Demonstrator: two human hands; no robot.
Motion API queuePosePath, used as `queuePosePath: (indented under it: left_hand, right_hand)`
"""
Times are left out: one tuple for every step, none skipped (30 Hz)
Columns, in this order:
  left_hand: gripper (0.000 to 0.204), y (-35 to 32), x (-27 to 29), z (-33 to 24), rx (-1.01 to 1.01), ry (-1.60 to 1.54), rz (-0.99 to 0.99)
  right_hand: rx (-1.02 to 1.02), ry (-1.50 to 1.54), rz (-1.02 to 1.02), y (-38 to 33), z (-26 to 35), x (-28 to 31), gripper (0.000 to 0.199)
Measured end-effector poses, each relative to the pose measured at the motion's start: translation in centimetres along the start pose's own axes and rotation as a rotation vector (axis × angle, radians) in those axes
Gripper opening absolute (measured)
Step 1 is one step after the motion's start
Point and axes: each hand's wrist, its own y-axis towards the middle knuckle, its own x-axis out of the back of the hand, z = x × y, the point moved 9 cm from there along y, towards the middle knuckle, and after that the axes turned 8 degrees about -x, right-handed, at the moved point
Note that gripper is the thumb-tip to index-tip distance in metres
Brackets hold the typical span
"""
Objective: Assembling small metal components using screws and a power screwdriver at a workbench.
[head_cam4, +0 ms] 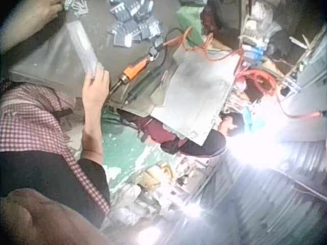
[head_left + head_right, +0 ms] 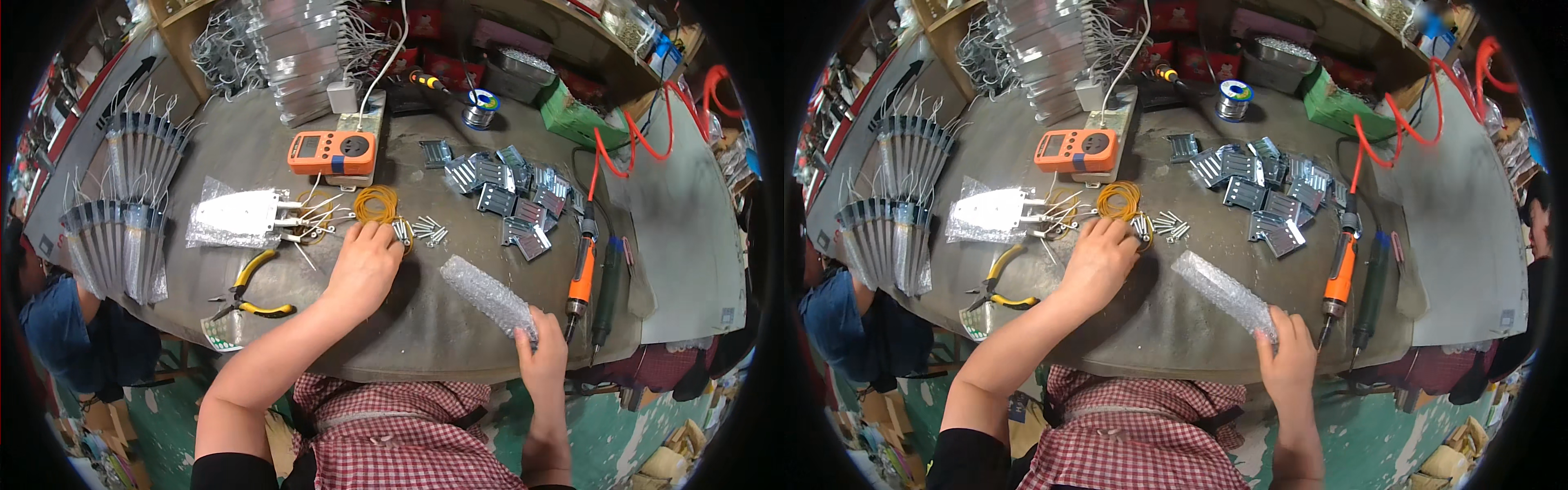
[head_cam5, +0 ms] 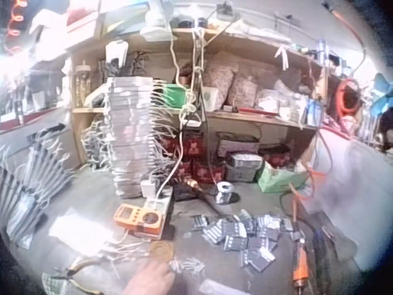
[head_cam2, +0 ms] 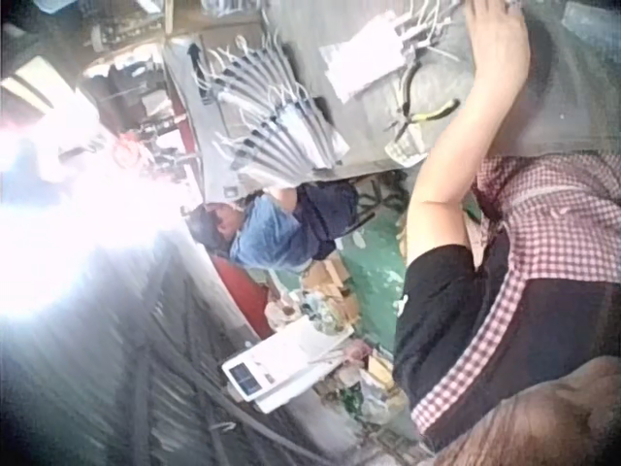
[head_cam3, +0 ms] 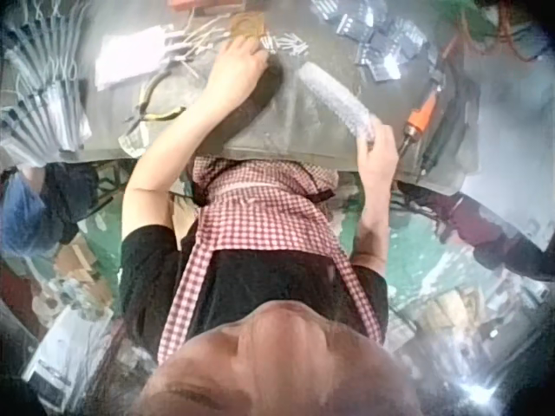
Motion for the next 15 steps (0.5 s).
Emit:
queuePosePath:
  left_hand:
    - [0.012,0.1,-0.4,-0.1,-0.040,0.031,0.027]
    - [0.012,0.3,-0.4,0.0,-0.043,0.029,0.029]
    - [0.012,0.4,-0.2,0.0,-0.060,0.020,0.020]
    - [0.012,0.6,0.0,0.0,-0.073,0.010,0.009]
    - [0.012,0.7,0.2,0.1,-0.077,0.007,0.007]
    - [0.011,0.7,0.9,0.4,-0.051,-0.118,-0.056]
    - [0.010,0.7,1.8,0.9,-0.027,-0.242,-0.115]
    - [0.010,0.6,2.0,1.5,0.056,-0.364,-0.078]
    - [0.010,0.7,2.9,1.1,0.053,-0.365,-0.076]
    - [0.011,0.7,2.9,0.9,0.177,-0.565,0.012]
    - [0.013,0.3,2.1,0.6,0.301,-0.770,0.098]
    - [0.016,0.3,2.0,-0.4,0.228,-0.835,0.113]
    - [0.018,0.0,2.1,-1.4,0.243,-0.913,0.171]
    - [0.020,-0.1,2.7,-2.0,0.154,-0.865,0.121]
    - [0.022,-0.3,3.2,-2.6,0.066,-0.814,0.072]
  right_hand:
    - [0.020,-0.143,0.018,-0.1,0.4,-0.4,0.035]
    - [0.127,-0.218,-0.051,-0.1,1.5,-0.1,0.035]
    - [0.124,-0.218,-0.051,0.0,1.8,-0.3,0.035]
    - [0.217,-0.222,-0.166,-0.1,3.2,0.3,0.036]
    - [0.305,-0.228,-0.285,-0.6,4.2,1.2,0.036]
    - [0.217,0.072,-0.220,-0.9,0.3,-0.4,0.034]
    - [0.213,0.071,-0.223,-0.7,-0.3,0.0,0.034]
    - [0.009,0.232,-0.076,0.1,-2.6,-0.8,0.029]
    - [-0.195,0.391,0.072,0.3,-4.4,-2.1,0.026]
    - [-0.196,0.395,0.072,0.4,-3.9,-2.6,0.026]
    - [-0.262,0.778,0.122,0.4,-3.1,-3.8,0.034]
    - [-0.324,1.161,0.171,0.5,-2.0,-5.3,0.043]
    - [-0.380,1.549,0.230,0.6,-0.6,-6.7,0.052]
    - [-0.407,1.605,0.379,0.6,1.1,-8.0,0.055]
    - [-0.432,1.657,0.532,0.5,2.9,-9.1,0.059]
